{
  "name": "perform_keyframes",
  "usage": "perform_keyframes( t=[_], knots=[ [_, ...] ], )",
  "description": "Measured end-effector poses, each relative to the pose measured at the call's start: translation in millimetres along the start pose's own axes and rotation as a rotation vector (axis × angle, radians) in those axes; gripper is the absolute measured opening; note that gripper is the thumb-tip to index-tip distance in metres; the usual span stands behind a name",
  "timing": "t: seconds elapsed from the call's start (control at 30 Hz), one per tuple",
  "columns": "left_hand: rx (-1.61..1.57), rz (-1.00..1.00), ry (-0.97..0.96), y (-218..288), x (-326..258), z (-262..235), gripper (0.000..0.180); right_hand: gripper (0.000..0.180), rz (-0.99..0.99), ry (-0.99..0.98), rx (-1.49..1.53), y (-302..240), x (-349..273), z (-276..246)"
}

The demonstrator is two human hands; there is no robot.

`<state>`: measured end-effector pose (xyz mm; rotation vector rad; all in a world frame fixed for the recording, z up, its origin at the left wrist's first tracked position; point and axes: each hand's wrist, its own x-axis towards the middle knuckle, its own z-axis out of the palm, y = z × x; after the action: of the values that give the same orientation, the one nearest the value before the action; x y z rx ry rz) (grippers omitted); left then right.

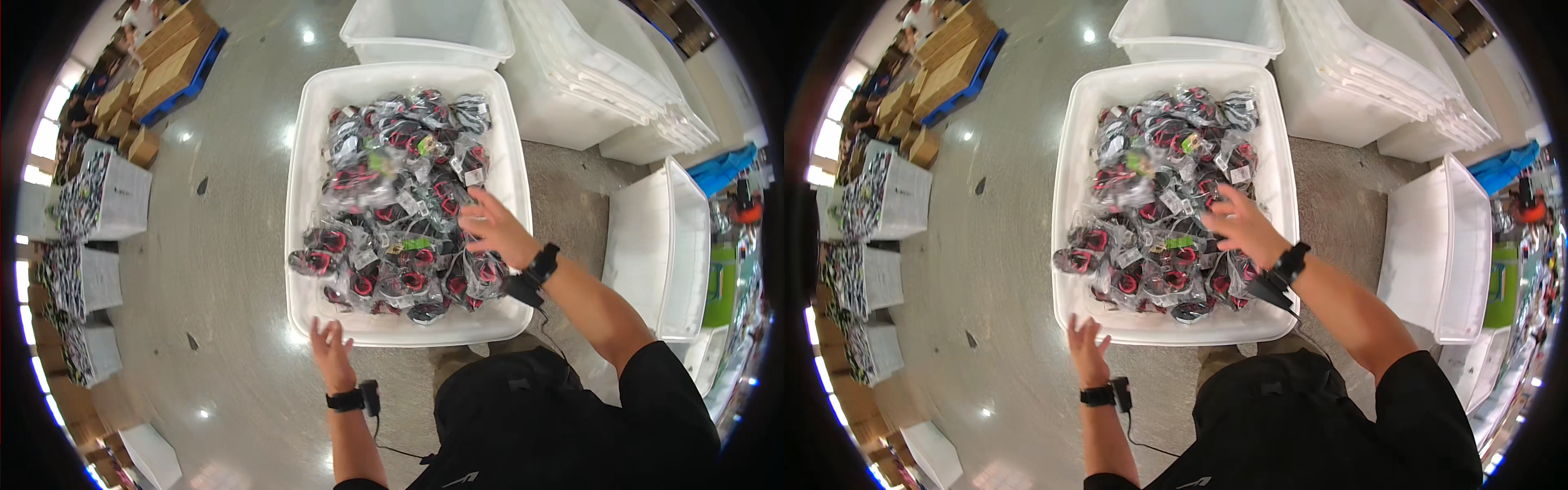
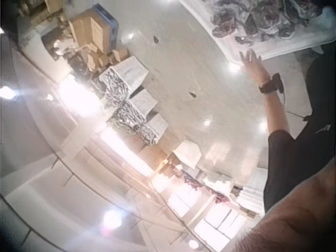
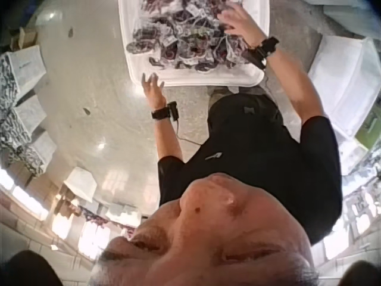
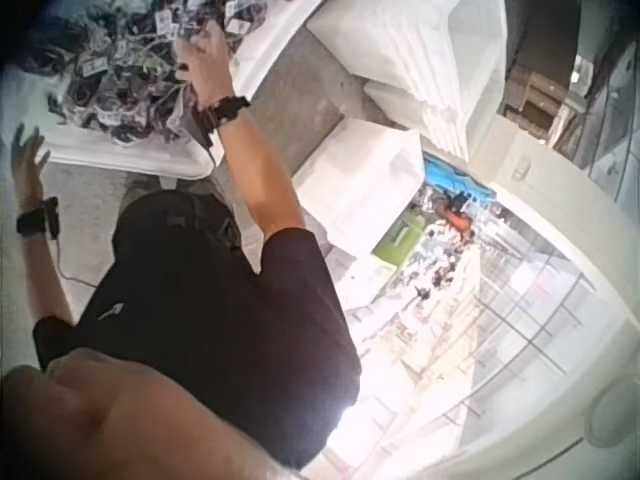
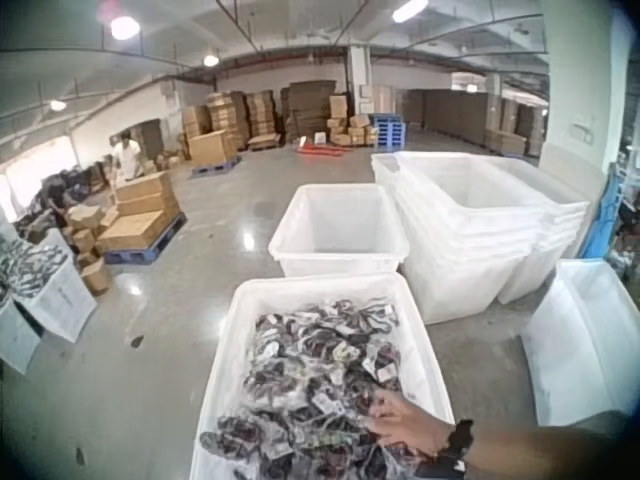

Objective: The person repeatedly picks up packaged footwear from a white bin and places them onto a green conveyor belt. The person handles the items one at a time, moving them from the bin to the belt in a repetitive cycle.

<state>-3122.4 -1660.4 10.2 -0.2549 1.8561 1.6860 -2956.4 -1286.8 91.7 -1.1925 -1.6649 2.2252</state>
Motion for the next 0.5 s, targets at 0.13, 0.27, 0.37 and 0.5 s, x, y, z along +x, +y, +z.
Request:
perform_keyframes(
  t=[0.13, 0.27, 0.37, 0.5],
  knots=[
    [-0.038, -0.202, -0.213, -47, -22, 11, 0.047, 0.074, 0.097, 0.066, -0.048, 89, -56, -35],
    [0.046, -0.337, -0.342, -101, -60, 57, 0.039, 0.057, 0.071, 0.181, -0.601, 182, -164, -91],
    [0.215, -0.390, -0.609, -125, -87, 104, 0.038, 0.056, 0.272, 0.127, -0.745, 240, -251, -145],
    [0.534, -0.254, -0.943, -158, -114, 164, 0.039, 0.058, 0.383, 0.504, -0.565, 346, -371, -200]
  ],
)
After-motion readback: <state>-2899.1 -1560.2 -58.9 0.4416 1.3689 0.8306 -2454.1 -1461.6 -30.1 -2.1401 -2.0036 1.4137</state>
